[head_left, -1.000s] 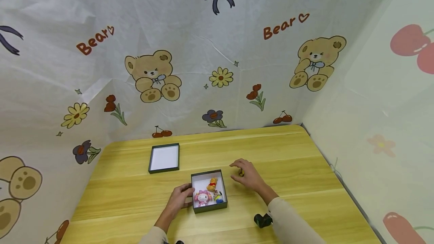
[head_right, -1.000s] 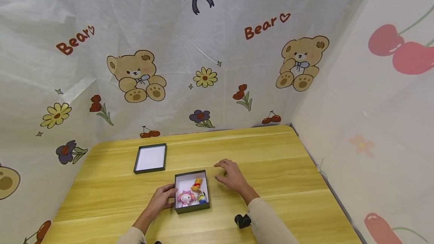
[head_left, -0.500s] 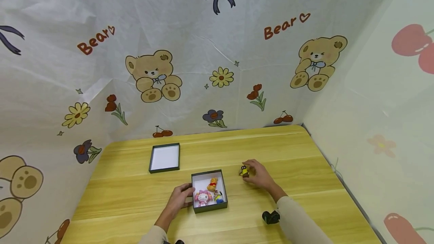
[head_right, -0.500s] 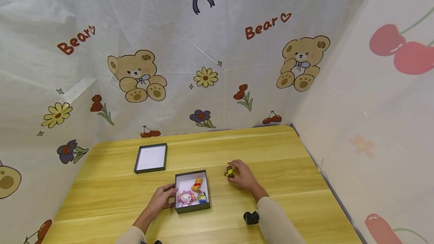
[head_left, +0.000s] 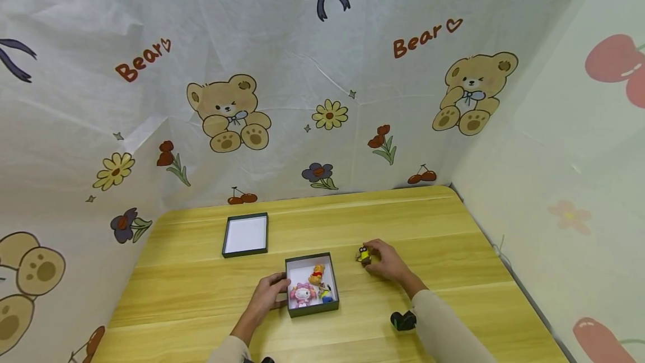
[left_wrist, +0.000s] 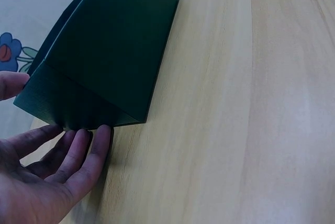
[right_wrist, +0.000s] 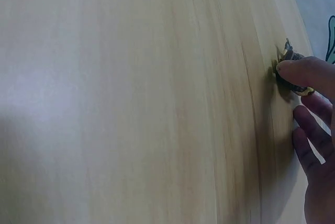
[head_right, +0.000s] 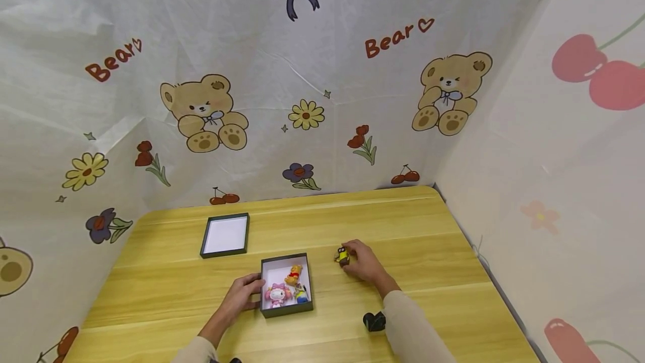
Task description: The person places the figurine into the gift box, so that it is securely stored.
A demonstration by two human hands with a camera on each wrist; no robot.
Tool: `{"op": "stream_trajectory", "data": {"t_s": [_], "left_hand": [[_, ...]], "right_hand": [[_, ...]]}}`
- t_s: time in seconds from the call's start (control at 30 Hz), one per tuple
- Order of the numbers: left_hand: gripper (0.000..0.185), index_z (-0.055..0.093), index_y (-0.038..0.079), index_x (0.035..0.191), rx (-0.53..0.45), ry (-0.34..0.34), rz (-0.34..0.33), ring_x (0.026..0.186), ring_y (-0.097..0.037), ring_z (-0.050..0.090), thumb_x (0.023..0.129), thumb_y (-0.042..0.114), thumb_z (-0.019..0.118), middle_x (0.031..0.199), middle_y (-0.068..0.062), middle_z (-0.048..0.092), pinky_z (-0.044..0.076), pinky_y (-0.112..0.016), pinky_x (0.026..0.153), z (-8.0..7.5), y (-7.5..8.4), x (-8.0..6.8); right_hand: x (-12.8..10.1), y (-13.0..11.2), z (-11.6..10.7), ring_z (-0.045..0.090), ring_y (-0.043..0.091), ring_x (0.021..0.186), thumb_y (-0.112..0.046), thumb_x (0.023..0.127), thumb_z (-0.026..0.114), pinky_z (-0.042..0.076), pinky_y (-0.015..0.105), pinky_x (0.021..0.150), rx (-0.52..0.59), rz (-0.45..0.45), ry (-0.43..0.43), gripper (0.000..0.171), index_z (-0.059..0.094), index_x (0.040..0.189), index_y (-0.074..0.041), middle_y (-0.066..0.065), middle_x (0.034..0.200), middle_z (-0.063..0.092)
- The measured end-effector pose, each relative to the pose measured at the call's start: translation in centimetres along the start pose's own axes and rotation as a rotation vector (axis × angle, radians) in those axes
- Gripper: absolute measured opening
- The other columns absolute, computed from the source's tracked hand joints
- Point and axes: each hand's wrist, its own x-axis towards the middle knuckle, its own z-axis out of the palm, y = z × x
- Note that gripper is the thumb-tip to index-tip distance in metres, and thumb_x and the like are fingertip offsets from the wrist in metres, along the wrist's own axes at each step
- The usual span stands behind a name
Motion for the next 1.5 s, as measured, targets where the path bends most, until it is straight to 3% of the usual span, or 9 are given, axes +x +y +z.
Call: {"op": "stream_trajectory", "data": {"t_s": [0.33, 0.67, 0.93, 1.1, 1.5], "left_hand": [[0.056, 0.039, -0.016, 0.136, -0.036, 0.009, 0.009, 0.103, -0.027, 0.058, 0.097, 0.021, 0.054, 0.122, -0.027, 0.055, 0.056, -0.042, 0.082, -0.2, -0.3, -0.1], [0.057, 0.040, -0.014, 0.137, -0.015, 0.018, 0.002, 0.105, -0.028, 0.057, 0.097, 0.023, 0.055, 0.123, -0.026, 0.054, 0.056, -0.042, 0.083, 0.0, 0.1, -0.1], [0.056, 0.040, -0.015, 0.136, -0.010, 0.010, 0.007, 0.103, -0.027, 0.058, 0.097, 0.022, 0.054, 0.123, -0.026, 0.055, 0.056, -0.042, 0.082, 0.1, 0.0, 0.0], [0.056, 0.041, -0.015, 0.136, -0.015, 0.004, 0.010, 0.102, -0.026, 0.058, 0.097, 0.023, 0.055, 0.123, -0.026, 0.055, 0.056, -0.042, 0.081, 0.0, 0.0, 0.0], [0.055, 0.042, -0.015, 0.135, -0.036, 0.001, 0.013, 0.098, -0.024, 0.060, 0.096, 0.022, 0.055, 0.118, -0.023, 0.058, 0.057, -0.038, 0.077, -0.1, -0.1, 0.1]], "right_hand": [[0.8, -0.2, 0.0, 0.052, 0.025, 0.097, -0.004, 0.075, 0.079, 0.047, 0.044, 0.084, -0.018, -0.008, -0.031, 0.059, 0.055, 0.128, 0.003, 0.013, 0.114, 0.057], [1.1, 0.0, -0.3, 0.056, 0.028, 0.099, -0.002, 0.071, 0.082, 0.049, 0.045, 0.083, -0.035, 0.019, -0.021, 0.050, 0.059, 0.116, -0.004, 0.011, 0.109, 0.061], [0.9, 0.1, -0.1, 0.048, 0.018, 0.076, -0.002, 0.072, 0.082, 0.043, 0.030, 0.066, 0.012, 0.034, 0.007, 0.050, 0.057, 0.115, 0.002, 0.009, 0.093, 0.057], [0.8, 0.1, 0.1, 0.046, 0.015, 0.073, -0.003, 0.072, 0.082, 0.042, 0.026, 0.062, 0.007, 0.007, 0.028, 0.046, 0.060, 0.112, 0.003, 0.006, 0.096, 0.055], [0.7, -0.1, 1.1, 0.052, 0.016, 0.082, -0.005, 0.069, 0.084, 0.047, 0.028, 0.070, 0.010, 0.008, 0.083, 0.047, 0.064, 0.110, -0.001, 0.006, 0.106, 0.059]]}}
